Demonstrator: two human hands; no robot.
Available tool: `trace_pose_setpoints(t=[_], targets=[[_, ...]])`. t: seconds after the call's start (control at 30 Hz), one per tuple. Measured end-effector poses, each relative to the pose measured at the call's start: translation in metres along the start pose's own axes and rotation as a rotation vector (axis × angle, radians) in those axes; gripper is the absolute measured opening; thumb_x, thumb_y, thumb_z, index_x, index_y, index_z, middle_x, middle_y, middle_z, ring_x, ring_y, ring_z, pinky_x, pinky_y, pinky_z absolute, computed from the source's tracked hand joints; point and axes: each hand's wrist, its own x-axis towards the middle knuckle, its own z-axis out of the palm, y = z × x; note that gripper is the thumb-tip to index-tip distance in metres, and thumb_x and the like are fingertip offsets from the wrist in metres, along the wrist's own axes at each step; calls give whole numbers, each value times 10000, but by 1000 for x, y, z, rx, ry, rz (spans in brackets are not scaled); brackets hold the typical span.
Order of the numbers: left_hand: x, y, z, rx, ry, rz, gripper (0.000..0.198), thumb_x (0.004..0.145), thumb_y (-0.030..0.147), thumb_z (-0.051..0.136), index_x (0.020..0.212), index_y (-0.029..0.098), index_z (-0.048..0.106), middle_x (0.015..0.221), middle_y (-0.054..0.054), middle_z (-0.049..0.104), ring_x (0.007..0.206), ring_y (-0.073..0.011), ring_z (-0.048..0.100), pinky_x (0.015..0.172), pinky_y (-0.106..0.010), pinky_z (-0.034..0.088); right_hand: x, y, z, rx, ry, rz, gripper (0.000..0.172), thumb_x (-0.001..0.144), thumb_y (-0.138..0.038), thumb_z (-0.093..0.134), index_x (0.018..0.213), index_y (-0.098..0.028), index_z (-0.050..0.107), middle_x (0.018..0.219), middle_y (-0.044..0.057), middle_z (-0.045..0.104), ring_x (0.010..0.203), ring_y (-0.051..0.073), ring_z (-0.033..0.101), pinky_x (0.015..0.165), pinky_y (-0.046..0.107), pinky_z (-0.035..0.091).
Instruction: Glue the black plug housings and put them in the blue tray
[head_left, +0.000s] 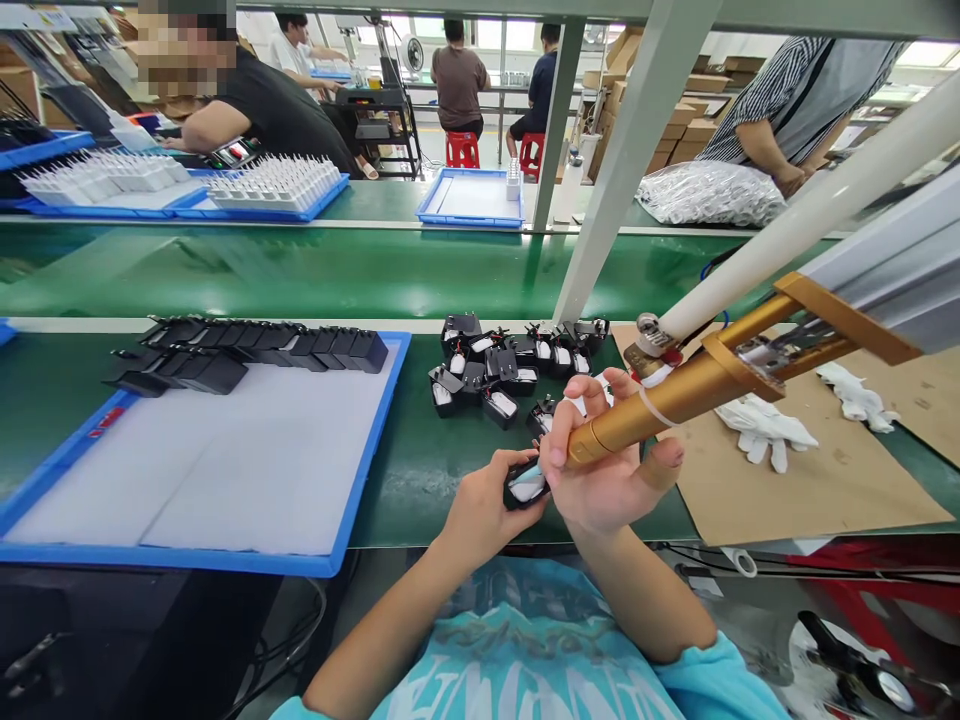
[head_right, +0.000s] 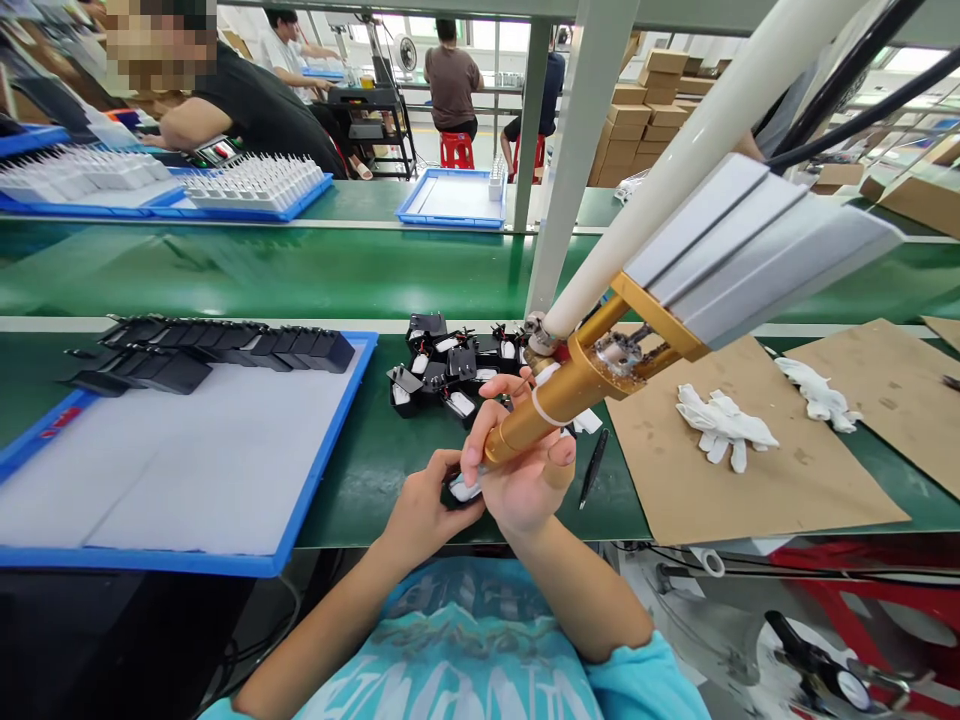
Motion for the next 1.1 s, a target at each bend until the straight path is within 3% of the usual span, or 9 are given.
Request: trace_pose_setpoints(t=[0.27, 0.43, 0.53, 0.67, 0.8, 0.97, 1.1], targets=[[1, -22, -29, 164, -171, -104, 232, 782, 243, 635, 990, 220, 533, 969, -13, 630, 918, -196, 608, 785, -304, 473, 3, -2, -7, -32, 41, -15, 489, 814, -682, 406, 1074, -317, 602, 979, 17, 516, 448, 65, 463, 250, 187, 350], [10, -23, -47, 39, -338, -175, 477, 761, 436, 696, 1166, 241, 537, 1186, -45, 629, 1086, -229, 600, 920, -346, 478, 2, -7, -16, -60, 76, -15, 454, 816, -657, 412, 1061, -321, 597, 989, 19, 505, 453, 66, 460, 252, 188, 344], [23, -19, -50, -48, -397, -202, 568, 787, 479, 660, 1281, 247, 503, 1298, -61, 591, 1193, -233, 562, 1009, -356, 448, 1, -11, -21, -62, 61, -22, 435, 827, -640, 405, 1026, -308, 604, 996, 20, 499, 457, 65, 468, 259, 189, 347], [36, -19, -41, -165, -462, -199, 438, 857, 402, 580, 1266, 252, 536, 1285, -50, 609, 1193, -219, 569, 1009, -347, 451, 0, -15, -29, -44, 41, -29, 429, 827, -628, 428, 1007, -290, 621, 996, 15, 491, 464, 64, 493, 271, 186, 348], [36, -26, -27, -270, -402, -139, 263, 856, 236, 532, 1115, 208, 570, 1116, -45, 689, 1039, -184, 638, 899, -296, 494, -2, -18, -36, -51, 46, -14, 425, 826, -634, 433, 1034, -307, 607, 1003, 14, 501, 465, 69, 498, 274, 191, 355], [31, -31, -20, -45, -182, 13, 223, 757, 69, 496, 934, 192, 549, 905, -9, 662, 837, -146, 614, 814, -279, 482, -4, -20, -41, -36, 52, -3, 425, 818, -636, 440, 1034, -305, 597, 995, 15, 509, 466, 74, 499, 272, 195, 358], [29, -21, -29, 183, -245, 104, 312, 774, 37, 434, 1010, 182, 577, 939, -39, 612, 898, -170, 558, 814, -300, 468, -5, -21, -44, -10, 57, -1, 415, 822, -634, 445, 1001, -289, 588, 991, 12, 512, 469, 76, 508, 278, 195, 362]])
